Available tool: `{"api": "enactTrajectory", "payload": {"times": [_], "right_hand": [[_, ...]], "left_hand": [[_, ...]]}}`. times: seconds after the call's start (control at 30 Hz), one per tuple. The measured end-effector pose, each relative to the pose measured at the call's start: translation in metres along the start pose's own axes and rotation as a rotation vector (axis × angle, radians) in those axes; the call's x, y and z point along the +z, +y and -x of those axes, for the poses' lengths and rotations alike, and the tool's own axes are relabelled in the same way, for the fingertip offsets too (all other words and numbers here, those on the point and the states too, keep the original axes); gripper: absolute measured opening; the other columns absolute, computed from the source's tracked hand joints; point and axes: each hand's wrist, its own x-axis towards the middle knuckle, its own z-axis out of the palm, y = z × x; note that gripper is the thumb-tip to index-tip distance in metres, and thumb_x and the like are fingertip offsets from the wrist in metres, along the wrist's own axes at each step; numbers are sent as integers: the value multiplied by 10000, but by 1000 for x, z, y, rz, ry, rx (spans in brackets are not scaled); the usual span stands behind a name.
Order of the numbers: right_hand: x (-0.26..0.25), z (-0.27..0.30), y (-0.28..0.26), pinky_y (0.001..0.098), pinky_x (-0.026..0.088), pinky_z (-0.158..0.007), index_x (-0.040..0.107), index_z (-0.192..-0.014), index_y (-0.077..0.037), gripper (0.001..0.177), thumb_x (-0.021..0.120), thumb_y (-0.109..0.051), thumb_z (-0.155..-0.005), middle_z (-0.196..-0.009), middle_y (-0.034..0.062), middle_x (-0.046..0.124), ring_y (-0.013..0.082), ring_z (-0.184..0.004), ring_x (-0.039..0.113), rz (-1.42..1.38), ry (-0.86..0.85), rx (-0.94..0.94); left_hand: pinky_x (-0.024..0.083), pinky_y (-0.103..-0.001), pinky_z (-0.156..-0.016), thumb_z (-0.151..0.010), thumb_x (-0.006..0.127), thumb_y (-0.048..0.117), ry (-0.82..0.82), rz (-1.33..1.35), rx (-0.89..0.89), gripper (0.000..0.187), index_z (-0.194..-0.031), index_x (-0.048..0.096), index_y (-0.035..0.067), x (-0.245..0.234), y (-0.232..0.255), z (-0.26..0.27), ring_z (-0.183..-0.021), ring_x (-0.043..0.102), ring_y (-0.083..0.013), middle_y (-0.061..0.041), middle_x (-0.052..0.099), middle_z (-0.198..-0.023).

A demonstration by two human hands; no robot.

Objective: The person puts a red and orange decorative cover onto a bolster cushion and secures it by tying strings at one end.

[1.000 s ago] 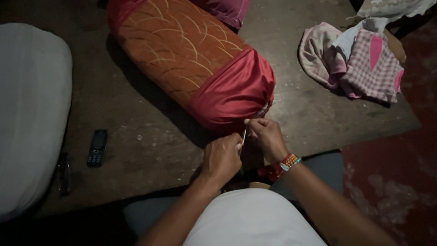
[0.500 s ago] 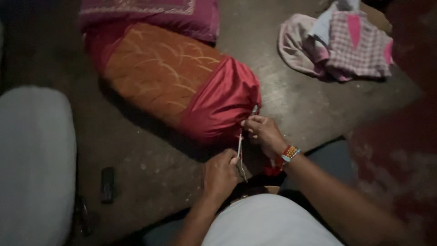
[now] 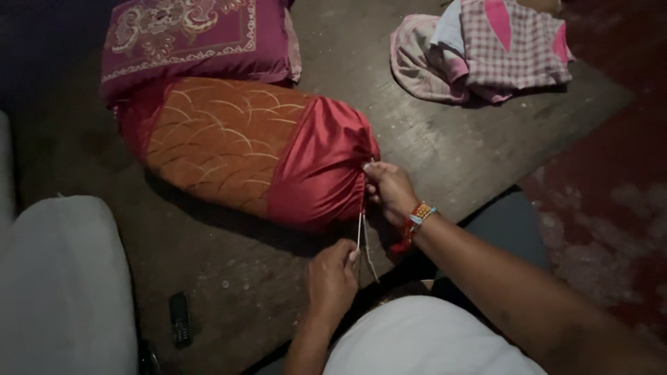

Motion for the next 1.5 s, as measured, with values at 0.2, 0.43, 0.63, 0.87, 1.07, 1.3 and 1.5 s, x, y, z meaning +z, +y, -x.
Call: {"api": "enactTrajectory", "payload": {"times": [0.2, 0.43, 0.63, 0.87, 1.07, 1.3, 1.5], "right_hand": [[-1, 35, -8, 216, 348, -482, 642, -829, -161, 217, 675, -329, -961, -685, -74, 576, 55, -550, 474, 259, -19, 204], [-5, 4, -11, 228, 408, -499, 692, -813, -134, 202, 678, -289, -942, -695, -51, 631, 58, -560, 533, 341, 32, 9], [0, 52, -14, 235, 346, -492, 639, -772, -120, 335, 689, -370, -989, -640, -49, 543, 69, -540, 460, 429, -38, 181], [14, 30, -2, 242, 411, -499, 629, -747, -108, 284, 726, -302, -930, -651, -40, 568, 74, -534, 502, 319, 8, 5], [17, 60, -23, 262, 346, -466, 614, -713, -103, 335, 734, -323, -934, -618, -20, 539, 86, -507, 462, 495, 24, 113], [15, 52, -8, 240, 389, -491, 664, -738, -81, 261, 728, -254, -923, -631, -43, 569, 65, -529, 487, 472, -37, 6], [19, 29, -5, 232, 354, -485, 674, -761, -86, 164, 709, -171, -898, -613, -46, 538, 72, -517, 467, 454, 56, 42]], "left_hand": [[509, -485, -665, -892, 657, 40, -18, 54, -37, 34, -922, 671, 47, 5, 9, 0, -769, 685, -384, -181, 697, -810], [518, -474, -668, -911, 642, 40, -22, 3, -68, 36, -929, 672, 50, 7, 8, 3, -756, 694, -364, -176, 698, -820], [513, -490, -667, -889, 659, 34, 43, 42, -30, 43, -931, 671, 41, 10, 6, 1, -769, 688, -393, -179, 707, -834], [500, -514, -666, -861, 665, 9, 96, -16, 11, 49, -880, 667, 55, 3, 3, -6, -756, 682, -398, -189, 692, -787], [504, -514, -653, -850, 683, 23, 141, -6, 28, 56, -882, 656, 60, -1, 5, -3, -761, 683, -402, -184, 692, -785], [507, -516, -671, -859, 666, 21, 34, -4, 25, 46, -871, 660, 65, 4, 8, -4, -771, 689, -394, -174, 701, -791], [519, -503, -663, -821, 670, 21, 31, -3, -6, 38, -846, 658, 47, -5, 7, -4, -758, 694, -385, -180, 692, -793]]}}
